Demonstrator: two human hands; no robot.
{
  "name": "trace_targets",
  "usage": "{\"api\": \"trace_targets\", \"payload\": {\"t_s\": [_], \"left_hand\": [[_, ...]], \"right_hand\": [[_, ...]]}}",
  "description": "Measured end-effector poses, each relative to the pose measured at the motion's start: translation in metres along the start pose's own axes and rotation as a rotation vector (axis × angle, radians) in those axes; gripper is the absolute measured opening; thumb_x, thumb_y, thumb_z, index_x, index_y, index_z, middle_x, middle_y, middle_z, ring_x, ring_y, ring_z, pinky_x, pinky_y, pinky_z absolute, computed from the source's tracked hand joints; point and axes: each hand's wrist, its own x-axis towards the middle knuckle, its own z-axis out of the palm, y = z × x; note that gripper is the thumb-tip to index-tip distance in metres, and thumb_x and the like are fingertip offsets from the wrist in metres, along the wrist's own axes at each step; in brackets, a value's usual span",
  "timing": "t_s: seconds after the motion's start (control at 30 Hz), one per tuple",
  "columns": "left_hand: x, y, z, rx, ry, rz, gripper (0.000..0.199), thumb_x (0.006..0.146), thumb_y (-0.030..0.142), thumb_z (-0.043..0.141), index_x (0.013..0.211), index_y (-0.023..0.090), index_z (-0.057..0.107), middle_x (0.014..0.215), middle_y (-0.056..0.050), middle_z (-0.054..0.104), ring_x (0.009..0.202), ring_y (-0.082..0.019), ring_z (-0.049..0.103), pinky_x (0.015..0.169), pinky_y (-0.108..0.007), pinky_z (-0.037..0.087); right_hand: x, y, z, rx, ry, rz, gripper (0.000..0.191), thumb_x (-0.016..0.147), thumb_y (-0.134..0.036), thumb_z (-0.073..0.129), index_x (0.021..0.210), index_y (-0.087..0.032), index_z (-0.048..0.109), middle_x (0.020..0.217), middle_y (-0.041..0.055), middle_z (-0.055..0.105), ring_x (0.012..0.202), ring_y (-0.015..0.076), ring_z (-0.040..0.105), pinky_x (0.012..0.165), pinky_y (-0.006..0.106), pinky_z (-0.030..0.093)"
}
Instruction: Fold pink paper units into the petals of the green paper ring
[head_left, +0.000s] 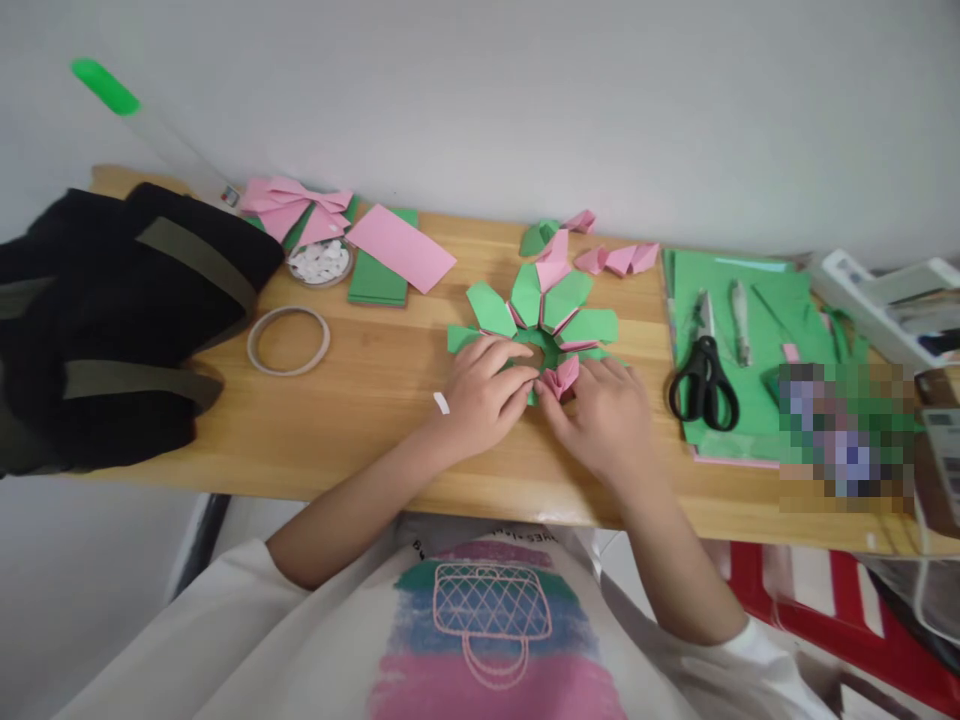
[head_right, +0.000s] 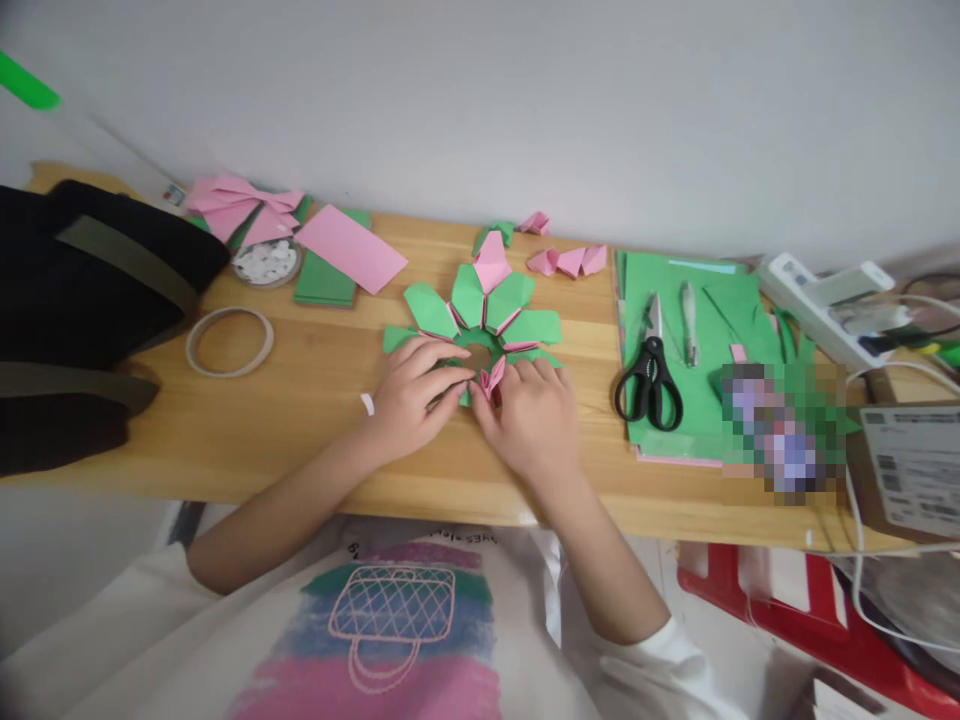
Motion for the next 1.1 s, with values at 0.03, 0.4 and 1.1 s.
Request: {"api": "trace_targets", "payload": {"t_s": [0.03, 0.4, 1.1], "left_hand": [[0.000, 0.000, 0.001, 0.003, 0.003, 0.001, 0.017, 0.089, 0.016, 0.052, 0.091, 0.017, 0.069, 0.106, -0.008, 0.067, 0.101, -0.022, 0.055, 0.089, -0.039, 0.047], [0.001, -0.007, 0.005, 0.001, -0.030, 0.017, 0.020, 0.089, 0.019, 0.050, 0.088, 0.017, 0.070, 0.104, -0.010, 0.067, 0.100, -0.024, 0.056, 0.086, -0.041, 0.046], [0.010, -0.024, 0.003, -0.030, -0.136, 0.088, 0.027, 0.073, 0.033, 0.078, 0.092, 0.017, 0.068, 0.095, -0.008, 0.069, 0.097, -0.026, 0.061, 0.084, -0.040, 0.048]], "right_hand": [[0.003, 0.001, -0.003, -0.009, -0.053, -0.021, 0.038, 0.093, -0.039, 0.043, 0.070, -0.016, 0.064, 0.068, 0.0095, 0.067, 0.070, 0.0236, 0.059, 0.066, 0.033, 0.031], [0.012, -0.011, -0.014, -0.080, -0.312, 0.091, 0.047, 0.093, -0.030, 0.032, 0.082, -0.009, 0.072, 0.081, 0.0204, 0.072, 0.075, 0.0275, 0.065, 0.062, 0.033, 0.031], [0.062, 0.012, -0.046, 0.440, -0.781, 0.041, 0.032, 0.076, -0.043, 0.057, 0.065, -0.016, 0.069, 0.071, 0.0063, 0.066, 0.061, 0.0140, 0.052, 0.055, 0.025, 0.040]]}}
